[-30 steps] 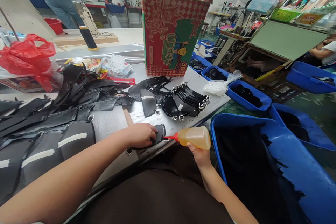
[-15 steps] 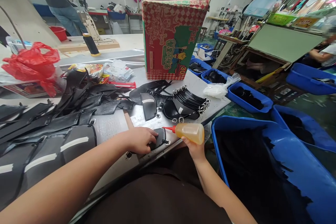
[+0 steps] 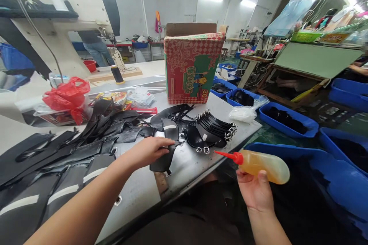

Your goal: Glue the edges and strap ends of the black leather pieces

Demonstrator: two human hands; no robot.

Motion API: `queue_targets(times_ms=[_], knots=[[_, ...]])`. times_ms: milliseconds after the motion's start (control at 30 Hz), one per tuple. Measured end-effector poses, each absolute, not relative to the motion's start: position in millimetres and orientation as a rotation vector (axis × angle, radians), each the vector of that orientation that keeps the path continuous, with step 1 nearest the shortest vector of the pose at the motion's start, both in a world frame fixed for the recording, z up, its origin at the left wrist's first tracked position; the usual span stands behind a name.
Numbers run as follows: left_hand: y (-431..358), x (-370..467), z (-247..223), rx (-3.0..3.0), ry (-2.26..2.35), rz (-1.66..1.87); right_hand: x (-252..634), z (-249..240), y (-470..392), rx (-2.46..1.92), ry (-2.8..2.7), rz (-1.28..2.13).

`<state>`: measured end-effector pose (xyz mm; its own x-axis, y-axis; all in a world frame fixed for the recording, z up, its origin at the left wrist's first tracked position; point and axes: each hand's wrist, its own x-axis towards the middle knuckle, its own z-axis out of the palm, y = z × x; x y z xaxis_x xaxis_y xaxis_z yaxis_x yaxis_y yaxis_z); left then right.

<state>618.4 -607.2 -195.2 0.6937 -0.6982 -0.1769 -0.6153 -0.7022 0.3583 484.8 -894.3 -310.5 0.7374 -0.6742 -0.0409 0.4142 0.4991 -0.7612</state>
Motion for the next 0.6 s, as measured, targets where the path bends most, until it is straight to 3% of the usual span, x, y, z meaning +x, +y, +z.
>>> queue_targets(times_ms=[233,400,600], knots=[[-572,622,-162,2.725,-0.77,-0.271,477,-305,-904,-0.582,0.346,-0.472],[-545,621,-136,2.816,-0.494,-0.342,480,-306,-899,-0.425,0.429,-0.384],[-555,674,-131,2.981,-0.505,-0.238,485,-301,-889,-0.38,0.488,-0.398]])
